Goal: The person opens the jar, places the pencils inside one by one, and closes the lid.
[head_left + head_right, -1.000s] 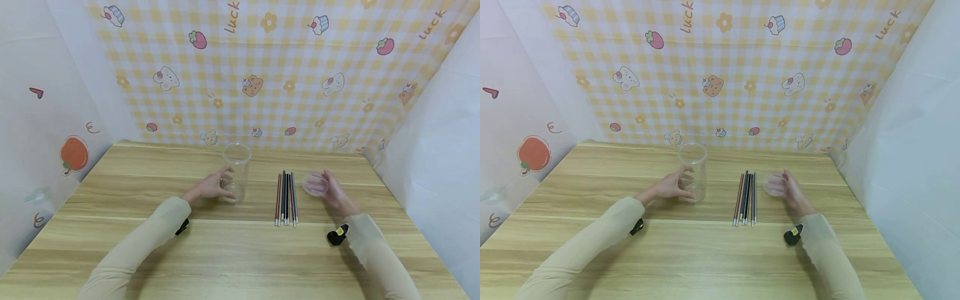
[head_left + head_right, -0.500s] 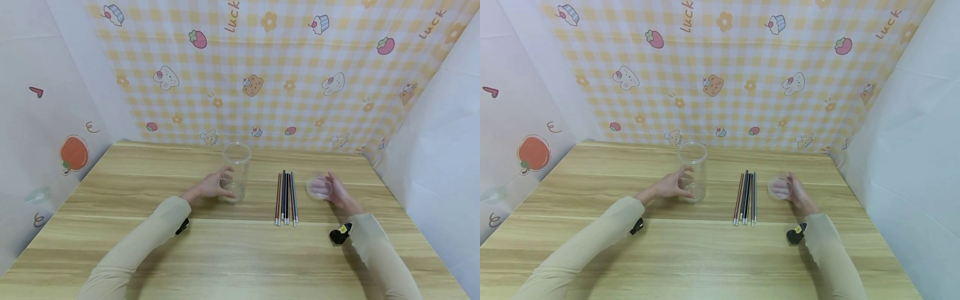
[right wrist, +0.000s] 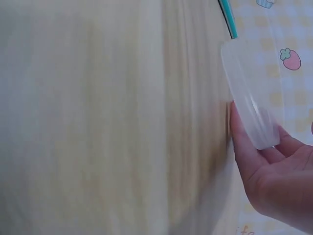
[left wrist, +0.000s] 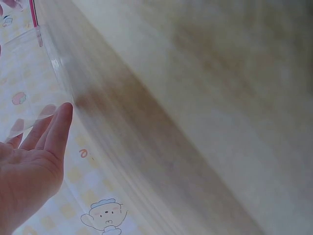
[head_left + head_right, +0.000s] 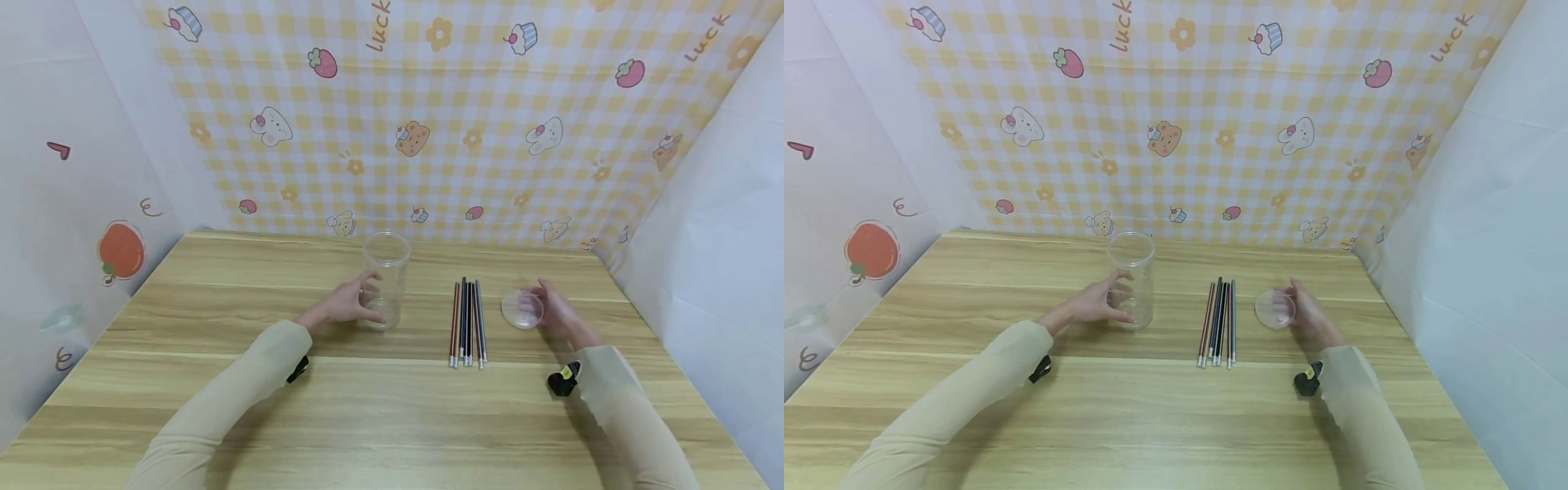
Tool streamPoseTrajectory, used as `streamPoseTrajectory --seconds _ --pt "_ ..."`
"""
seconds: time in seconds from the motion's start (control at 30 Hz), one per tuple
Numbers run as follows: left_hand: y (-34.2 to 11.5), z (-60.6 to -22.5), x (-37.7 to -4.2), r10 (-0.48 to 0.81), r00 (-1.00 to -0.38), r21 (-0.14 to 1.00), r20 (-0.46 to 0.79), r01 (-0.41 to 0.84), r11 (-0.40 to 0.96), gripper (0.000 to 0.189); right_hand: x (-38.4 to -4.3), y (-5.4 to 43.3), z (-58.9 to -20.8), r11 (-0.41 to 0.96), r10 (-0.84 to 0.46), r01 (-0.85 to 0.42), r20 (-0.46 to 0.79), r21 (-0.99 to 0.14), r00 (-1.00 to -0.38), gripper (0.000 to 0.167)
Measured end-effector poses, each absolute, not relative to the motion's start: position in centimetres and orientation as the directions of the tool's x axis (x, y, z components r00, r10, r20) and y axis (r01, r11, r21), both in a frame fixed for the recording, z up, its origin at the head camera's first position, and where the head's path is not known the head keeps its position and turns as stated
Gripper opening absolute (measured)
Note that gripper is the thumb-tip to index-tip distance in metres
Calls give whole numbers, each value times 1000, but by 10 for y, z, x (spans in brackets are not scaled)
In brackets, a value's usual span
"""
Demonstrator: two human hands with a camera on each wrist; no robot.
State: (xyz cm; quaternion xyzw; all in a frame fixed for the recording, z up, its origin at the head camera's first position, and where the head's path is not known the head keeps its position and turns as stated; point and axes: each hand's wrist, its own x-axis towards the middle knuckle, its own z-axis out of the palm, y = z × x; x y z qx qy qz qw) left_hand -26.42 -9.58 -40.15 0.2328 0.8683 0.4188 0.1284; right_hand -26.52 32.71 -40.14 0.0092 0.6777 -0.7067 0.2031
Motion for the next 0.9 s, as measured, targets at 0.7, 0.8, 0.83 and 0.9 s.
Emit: streamPoseTrajectory --seconds 0.7,0.8,0.83,0.9 --pt "-96 -403 -266 508 -861 789 -39 285 544 82 -296 349 -435 470 -42 111 -148 -876 -988 73" --pt "-97 -403 -266 510 -860 788 -36 289 543 82 -277 324 -405 469 -35 80 -109 -879 -993 64" --pt "-97 -403 -266 509 -860 789 -37 288 543 83 -272 317 -398 457 -41 75 -106 -886 -994 62" --pt "-97 -403 -266 509 -860 788 -37 288 544 82 -267 304 -386 446 -47 79 -111 -892 -993 61"
